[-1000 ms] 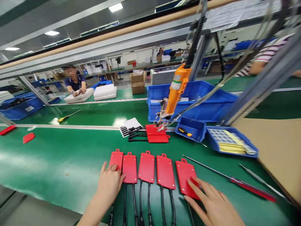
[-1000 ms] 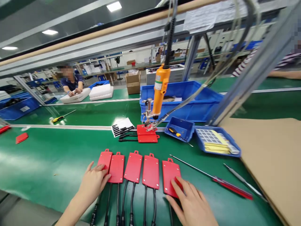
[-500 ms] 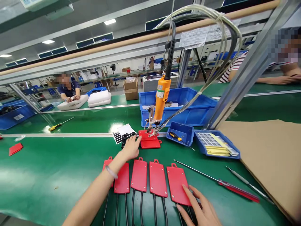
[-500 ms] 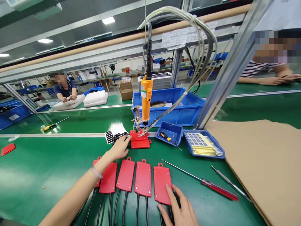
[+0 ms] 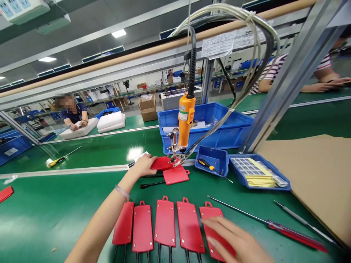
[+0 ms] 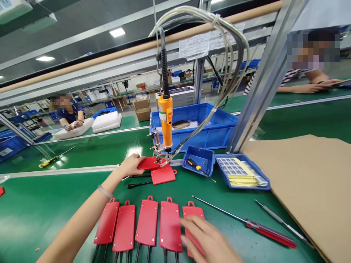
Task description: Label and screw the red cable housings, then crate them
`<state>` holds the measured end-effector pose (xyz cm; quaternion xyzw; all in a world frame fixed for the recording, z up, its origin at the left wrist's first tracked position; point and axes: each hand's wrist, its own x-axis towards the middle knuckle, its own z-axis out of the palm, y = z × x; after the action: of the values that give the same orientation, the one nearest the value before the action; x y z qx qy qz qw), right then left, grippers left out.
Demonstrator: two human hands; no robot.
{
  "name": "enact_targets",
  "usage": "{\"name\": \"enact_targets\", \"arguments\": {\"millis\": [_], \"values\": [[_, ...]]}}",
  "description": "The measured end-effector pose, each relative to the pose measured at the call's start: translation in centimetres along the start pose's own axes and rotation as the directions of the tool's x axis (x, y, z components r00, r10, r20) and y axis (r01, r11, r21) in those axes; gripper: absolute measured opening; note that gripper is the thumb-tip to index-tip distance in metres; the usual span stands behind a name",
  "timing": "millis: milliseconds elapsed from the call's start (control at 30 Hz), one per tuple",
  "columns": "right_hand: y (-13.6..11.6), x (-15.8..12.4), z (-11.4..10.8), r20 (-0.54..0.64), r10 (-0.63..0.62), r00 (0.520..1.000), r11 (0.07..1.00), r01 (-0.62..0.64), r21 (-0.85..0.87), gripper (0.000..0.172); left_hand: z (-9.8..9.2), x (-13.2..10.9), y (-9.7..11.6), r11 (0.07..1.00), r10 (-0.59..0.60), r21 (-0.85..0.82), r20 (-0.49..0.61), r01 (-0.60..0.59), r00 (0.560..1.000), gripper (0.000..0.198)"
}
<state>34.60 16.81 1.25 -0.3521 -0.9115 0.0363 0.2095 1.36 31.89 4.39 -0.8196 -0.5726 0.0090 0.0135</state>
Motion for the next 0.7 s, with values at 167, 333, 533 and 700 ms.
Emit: {"name": "enact_targets", "arguments": {"millis": [167, 333, 533, 700], "values": [[0.9, 10.9, 2.1, 0.348, 0.005, 0.937, 0.986, 0.054, -0.158, 0.041, -2.1, -12.1, -2.6, 0.945, -0.314, 0.063, -0.089, 0.32, 0.945, 0.057], [0.9, 17.7, 7.5, 0.43, -0.096, 0.898, 0.923, 0.242, -0.299, 0.061, 3.0, -26.2, -5.0, 0.78, -0.617, 0.0, 0.166, 0.626, 0.769, 0.064], [-0.7, 19.1, 8.2, 0.453, -0.157, 0.877, 0.869, 0.341, -0.358, 0.068, 5.4, -28.7, -5.1, 0.751, -0.618, 0.027, 0.38, 0.659, 0.688, 0.064], [-2.7, 14.5, 1.8, 0.318, -0.258, 0.912, 0.844, 0.373, -0.386, 0.08, 1.7, -15.7, -3.6, 0.931, -0.366, 0.038, 0.051, 0.364, 0.929, 0.053]]}}
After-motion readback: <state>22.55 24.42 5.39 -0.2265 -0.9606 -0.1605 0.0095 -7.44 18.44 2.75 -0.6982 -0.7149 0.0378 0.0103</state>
